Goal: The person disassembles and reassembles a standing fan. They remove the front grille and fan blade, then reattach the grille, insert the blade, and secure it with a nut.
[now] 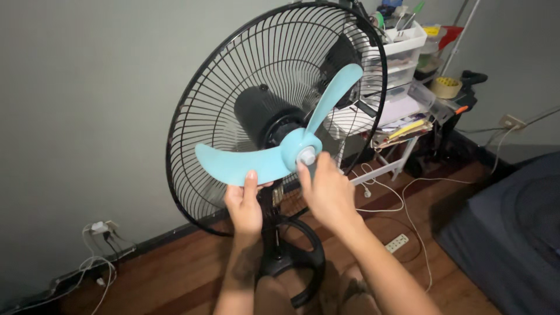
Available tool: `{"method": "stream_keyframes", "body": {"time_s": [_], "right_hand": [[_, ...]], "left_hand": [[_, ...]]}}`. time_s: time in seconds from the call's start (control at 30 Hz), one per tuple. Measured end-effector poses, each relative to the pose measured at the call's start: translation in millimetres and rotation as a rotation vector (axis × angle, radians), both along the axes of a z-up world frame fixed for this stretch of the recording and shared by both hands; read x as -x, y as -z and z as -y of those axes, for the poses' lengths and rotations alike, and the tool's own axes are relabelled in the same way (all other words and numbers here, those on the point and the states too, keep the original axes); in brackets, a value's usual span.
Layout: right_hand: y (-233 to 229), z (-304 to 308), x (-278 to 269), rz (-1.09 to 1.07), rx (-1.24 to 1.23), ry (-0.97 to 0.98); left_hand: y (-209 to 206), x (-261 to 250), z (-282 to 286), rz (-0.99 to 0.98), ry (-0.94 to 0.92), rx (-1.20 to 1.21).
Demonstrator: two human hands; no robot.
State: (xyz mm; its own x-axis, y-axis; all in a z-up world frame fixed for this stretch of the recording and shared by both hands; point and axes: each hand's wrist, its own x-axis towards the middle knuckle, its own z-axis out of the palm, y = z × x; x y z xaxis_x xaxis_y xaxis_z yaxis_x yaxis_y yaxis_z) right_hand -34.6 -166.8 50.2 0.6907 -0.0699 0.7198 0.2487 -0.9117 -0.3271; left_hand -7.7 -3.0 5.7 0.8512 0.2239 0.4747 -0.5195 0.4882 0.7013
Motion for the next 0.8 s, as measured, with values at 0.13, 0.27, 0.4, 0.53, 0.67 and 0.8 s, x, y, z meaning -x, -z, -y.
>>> {"method": "stream_keyframes", "body": {"time_s": [0.13, 0.27, 0.4, 0.53, 0.67, 0.8], "right_hand": [[-16, -6, 5, 0.079, 0.465, 0.182], [-17, 2, -8, 0.031, 0.686, 0.196], [-8, 32, -26, -0.081, 0.597, -0.033], [15, 26, -35, -0.223, -0.364, -0.395], [37, 9, -24, -0.389, -1.046, -0.38], [22, 4, -10, -0.402, -1.002, -0.346]], "left_hand": [[4, -1, -1, 0.045, -0.001, -0.018], [3, 1, 1, 0.032, 0.006, 0.002], [-1, 7, 1, 0.003, -0.037, -0.049], [-5, 12, -1, -0.014, -0.089, -0.125], [-9, 12, 3, -0.018, -0.156, -0.12], [-14, 15, 0, -0.032, -0.204, -0.127]]}}
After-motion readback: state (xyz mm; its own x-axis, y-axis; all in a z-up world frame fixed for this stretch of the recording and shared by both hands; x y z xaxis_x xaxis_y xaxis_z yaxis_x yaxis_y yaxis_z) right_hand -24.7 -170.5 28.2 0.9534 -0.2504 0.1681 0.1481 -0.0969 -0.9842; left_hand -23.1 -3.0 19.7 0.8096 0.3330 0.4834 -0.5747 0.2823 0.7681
